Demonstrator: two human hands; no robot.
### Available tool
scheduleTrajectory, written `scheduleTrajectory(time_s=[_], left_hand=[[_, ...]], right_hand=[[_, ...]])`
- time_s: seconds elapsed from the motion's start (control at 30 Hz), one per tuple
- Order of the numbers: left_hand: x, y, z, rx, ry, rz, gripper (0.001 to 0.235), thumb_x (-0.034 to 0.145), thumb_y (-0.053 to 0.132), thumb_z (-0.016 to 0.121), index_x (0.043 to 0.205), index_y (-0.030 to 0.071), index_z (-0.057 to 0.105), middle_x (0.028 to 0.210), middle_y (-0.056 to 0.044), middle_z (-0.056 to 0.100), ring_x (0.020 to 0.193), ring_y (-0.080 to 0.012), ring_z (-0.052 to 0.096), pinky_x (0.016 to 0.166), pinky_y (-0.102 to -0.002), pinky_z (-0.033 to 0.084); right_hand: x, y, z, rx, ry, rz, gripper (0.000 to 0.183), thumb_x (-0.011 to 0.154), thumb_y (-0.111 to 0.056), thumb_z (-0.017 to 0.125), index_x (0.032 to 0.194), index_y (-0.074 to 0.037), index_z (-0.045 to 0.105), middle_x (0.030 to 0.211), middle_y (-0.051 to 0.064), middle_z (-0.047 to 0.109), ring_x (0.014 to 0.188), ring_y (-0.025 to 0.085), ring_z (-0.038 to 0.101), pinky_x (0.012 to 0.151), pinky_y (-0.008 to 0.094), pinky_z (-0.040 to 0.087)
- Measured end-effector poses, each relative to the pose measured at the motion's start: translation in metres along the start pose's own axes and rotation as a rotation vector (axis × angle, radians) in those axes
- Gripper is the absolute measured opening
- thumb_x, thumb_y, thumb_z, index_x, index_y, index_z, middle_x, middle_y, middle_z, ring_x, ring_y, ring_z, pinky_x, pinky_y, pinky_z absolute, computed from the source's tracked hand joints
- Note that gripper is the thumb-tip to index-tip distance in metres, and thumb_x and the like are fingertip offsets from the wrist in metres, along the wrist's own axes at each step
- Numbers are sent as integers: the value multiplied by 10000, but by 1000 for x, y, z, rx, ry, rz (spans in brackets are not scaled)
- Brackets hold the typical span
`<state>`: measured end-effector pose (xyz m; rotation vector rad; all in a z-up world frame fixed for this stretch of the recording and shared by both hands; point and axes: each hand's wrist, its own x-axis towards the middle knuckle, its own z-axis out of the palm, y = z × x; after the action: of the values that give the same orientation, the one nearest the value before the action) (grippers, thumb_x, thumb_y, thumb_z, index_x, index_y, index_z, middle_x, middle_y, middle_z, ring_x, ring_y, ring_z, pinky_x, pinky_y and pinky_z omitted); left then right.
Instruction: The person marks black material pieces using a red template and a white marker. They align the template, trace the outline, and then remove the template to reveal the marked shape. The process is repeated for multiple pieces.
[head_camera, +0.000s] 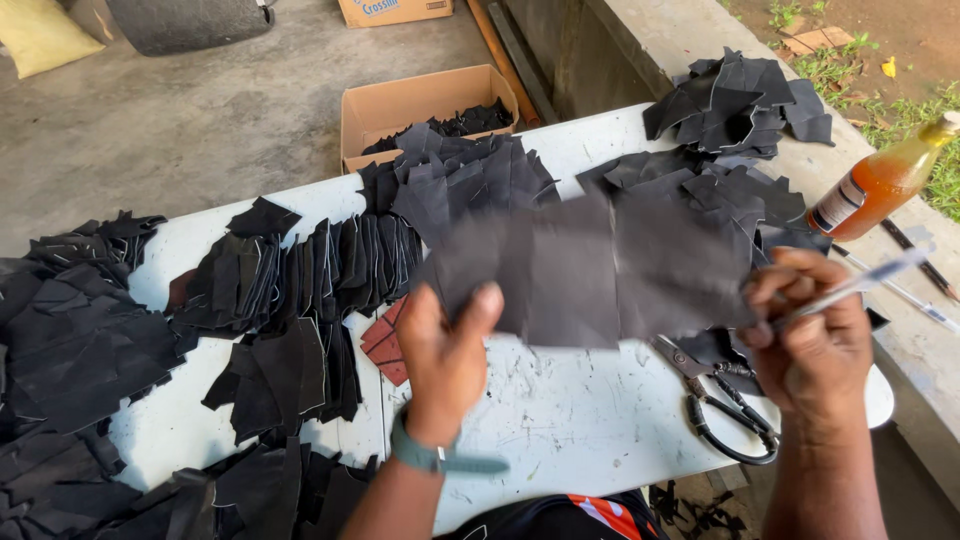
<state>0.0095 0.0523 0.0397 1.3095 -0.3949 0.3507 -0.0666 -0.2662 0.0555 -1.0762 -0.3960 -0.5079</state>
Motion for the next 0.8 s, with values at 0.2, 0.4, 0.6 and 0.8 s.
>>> scheduleTrajectory(time_s=[0.2, 0.4, 0.6, 0.8], left_hand=[[137, -27, -1, 10, 170, -186, 323, 909, 182, 723, 1161, 8, 621, 1069, -97, 692, 885, -162, 690, 653, -359, 658], [72, -67, -62, 981, -48, -119, 777, 847, 461, 788, 1470, 89, 512, 1360, -237, 598, 1266, -427, 580, 1022, -498, 495], [-27, -98, -67, 1333, -557, -339, 749, 910, 589, 630, 1525, 205, 441, 1577, -200, 300, 1423, -410, 376, 1147, -712, 121], [-13, -108, -34, 1186, -635, -185, 738, 924, 622, 548, 1527, 208, 455, 1580, -203, 327, 1477, -403, 346, 1217, -660, 53]], right_hand=[[-8, 29, -17, -354, 175, 70, 184, 949, -42, 764, 1013, -83, 597, 880, 10, 635, 684, 72, 521, 569, 229, 405], [-18, 58, -3, -862, 6, 357, 134, 837, -127, 800, 821, -32, 708, 709, -20, 619, 643, 57, 493, 550, 265, 415], [-13, 90, 35, -1092, -240, 535, 218, 854, -246, 747, 987, -75, 773, 744, 35, 764, 608, 111, 607, 612, 300, 528], [2, 138, 60, -1227, -362, 518, 496, 851, -286, 754, 1273, -79, 596, 871, 171, 736, 744, 301, 718, 713, 424, 557]])
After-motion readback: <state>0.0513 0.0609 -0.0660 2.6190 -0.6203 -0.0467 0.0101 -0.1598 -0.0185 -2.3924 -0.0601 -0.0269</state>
